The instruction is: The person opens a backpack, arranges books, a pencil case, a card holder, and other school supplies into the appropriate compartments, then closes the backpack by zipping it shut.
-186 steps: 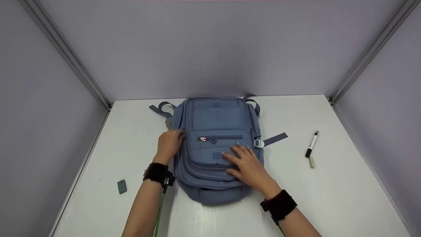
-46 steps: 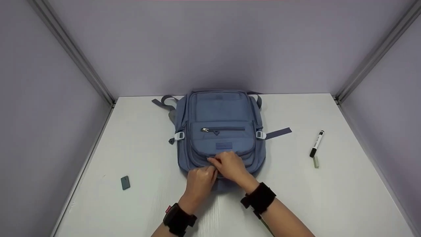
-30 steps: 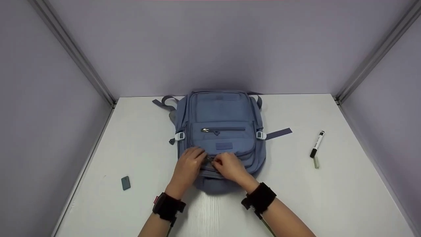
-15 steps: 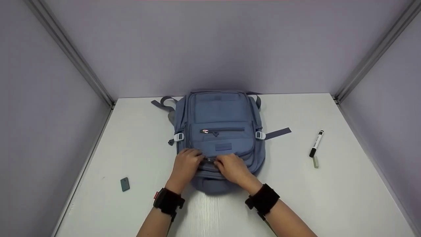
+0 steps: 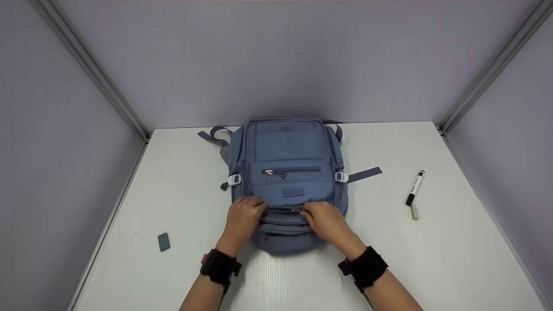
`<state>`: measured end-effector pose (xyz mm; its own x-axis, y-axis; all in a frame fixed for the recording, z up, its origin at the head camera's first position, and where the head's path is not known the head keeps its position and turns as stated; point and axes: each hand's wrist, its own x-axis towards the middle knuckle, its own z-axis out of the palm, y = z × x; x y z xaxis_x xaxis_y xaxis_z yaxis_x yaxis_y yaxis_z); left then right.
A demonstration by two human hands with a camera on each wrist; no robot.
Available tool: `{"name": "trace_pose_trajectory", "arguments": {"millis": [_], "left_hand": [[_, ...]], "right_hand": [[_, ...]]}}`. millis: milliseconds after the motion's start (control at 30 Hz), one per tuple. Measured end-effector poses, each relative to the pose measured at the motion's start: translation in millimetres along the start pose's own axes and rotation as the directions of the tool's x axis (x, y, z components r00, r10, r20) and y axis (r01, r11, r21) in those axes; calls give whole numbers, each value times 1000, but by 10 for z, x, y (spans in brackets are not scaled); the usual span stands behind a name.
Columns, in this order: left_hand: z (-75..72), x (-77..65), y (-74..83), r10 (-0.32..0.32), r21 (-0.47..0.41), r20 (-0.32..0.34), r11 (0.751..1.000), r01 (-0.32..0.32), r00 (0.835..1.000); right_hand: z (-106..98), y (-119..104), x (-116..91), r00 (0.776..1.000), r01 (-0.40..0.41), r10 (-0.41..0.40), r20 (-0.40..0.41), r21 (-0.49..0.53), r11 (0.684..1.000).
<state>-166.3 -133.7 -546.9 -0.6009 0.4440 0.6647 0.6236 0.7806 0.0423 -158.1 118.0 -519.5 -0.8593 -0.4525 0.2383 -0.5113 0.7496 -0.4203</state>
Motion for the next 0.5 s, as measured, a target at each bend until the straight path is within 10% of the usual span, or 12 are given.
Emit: {"name": "trace_pose_trajectory", "arguments": {"millis": [500], "left_hand": [[51, 67, 119, 55, -89, 31, 995, -52, 998]], "right_hand": [[-21, 129, -55, 990, -137, 135, 30, 76, 988]]}}
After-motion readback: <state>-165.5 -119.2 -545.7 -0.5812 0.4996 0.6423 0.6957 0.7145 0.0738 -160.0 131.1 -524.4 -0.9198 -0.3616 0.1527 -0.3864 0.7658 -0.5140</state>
